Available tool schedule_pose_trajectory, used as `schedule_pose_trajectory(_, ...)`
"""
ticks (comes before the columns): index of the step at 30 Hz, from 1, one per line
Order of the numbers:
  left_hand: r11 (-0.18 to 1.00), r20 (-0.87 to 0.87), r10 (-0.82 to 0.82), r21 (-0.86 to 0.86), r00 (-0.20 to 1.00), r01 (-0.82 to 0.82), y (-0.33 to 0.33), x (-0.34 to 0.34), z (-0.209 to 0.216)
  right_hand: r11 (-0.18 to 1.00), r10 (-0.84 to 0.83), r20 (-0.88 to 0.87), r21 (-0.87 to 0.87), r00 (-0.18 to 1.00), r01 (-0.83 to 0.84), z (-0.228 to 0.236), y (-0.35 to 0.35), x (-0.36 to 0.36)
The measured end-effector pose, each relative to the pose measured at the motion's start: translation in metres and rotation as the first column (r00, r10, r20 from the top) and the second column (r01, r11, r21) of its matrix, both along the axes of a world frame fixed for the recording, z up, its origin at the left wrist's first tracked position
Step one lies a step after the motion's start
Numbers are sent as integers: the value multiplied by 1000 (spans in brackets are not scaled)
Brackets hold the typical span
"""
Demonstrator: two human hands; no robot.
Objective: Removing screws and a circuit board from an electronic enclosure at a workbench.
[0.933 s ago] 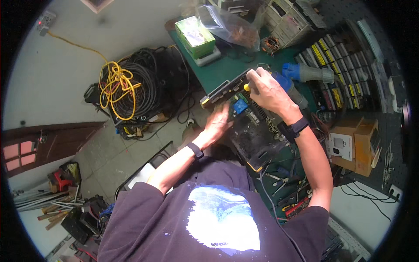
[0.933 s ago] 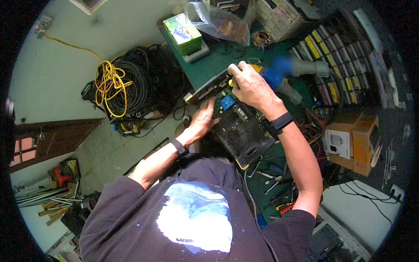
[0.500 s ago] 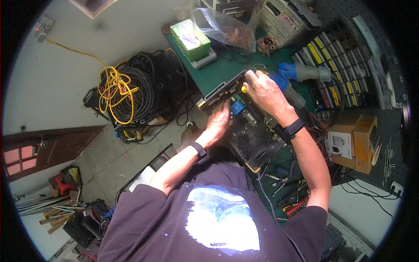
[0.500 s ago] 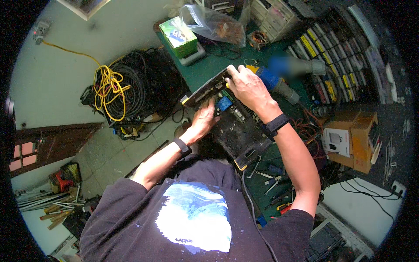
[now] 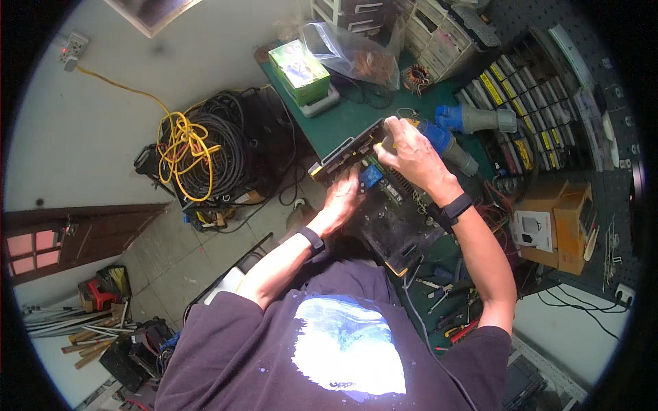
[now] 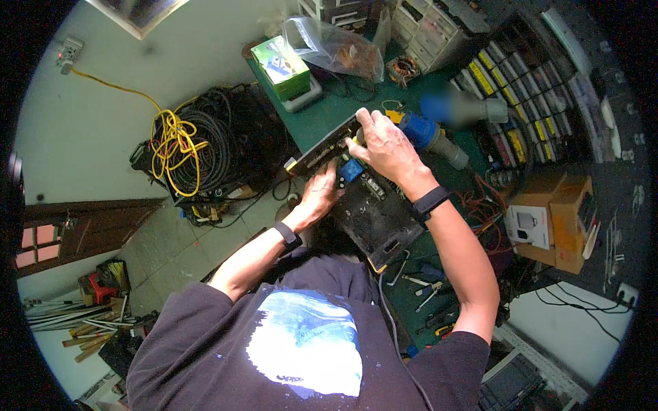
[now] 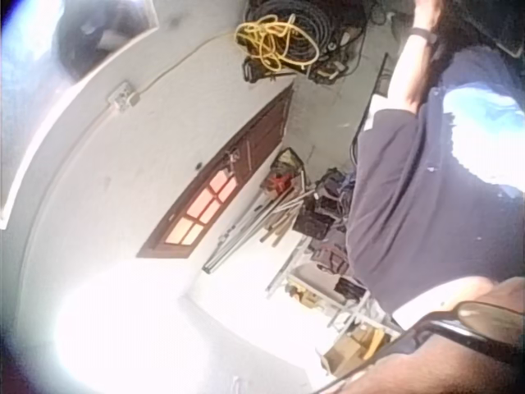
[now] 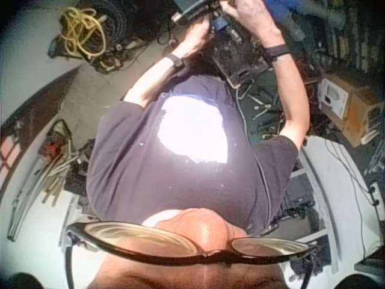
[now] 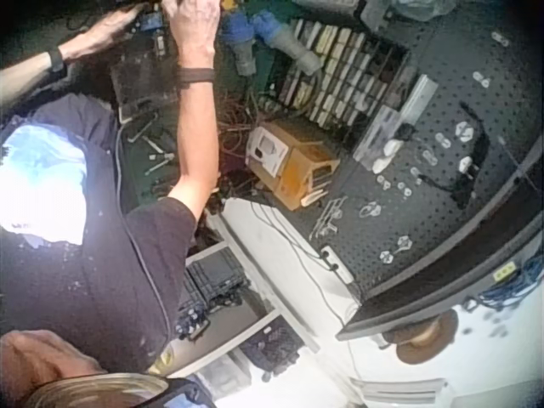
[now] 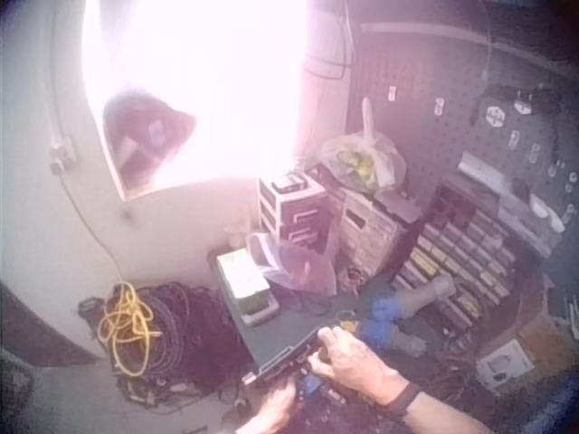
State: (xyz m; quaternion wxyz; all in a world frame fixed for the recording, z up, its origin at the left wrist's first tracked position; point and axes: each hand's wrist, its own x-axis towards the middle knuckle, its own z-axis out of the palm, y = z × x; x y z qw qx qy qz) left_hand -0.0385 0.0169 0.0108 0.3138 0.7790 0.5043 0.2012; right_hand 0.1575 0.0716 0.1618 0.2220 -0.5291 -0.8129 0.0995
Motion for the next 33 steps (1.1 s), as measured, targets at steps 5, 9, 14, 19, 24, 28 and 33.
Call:
schedule_pose_trajectory(5,1000,-29,8,-12,1000,-9,0,-2,-1,998,37,63,48,997,-40,0,5,3)
schedule_pose_trajectory(9,1000,-44,-11,27,999,12,0,0,-3,1000,-11,121,-5,993,12,-1,2,3)
schedule_pose_trajectory(14,998,-58,-13,59,998,17,1,0,-3,994,107,26,30,994,-108,11,0,-2)
schedule_pose_trajectory(19,997,-5,-56,54,998,56,2,-4,-7,999,41,75,-21,996,-40,6,1,-2)
schedule_pose_trajectory(24,999,3,-51,-7,999,51,2,-5,2,998,-7,64,-64,998,11,8,0,-4)
schedule_pose_trajectory(28,998,-51,-63,-13,997,63,-1,-3,15,997,52,-14,-59,999,-53,10,0,-2)
schedule_pose_trajectory(33,996,-36,-58,61,998,60,-3,-1,-2,984,-72,150,-152,986,95,2,2,-3)
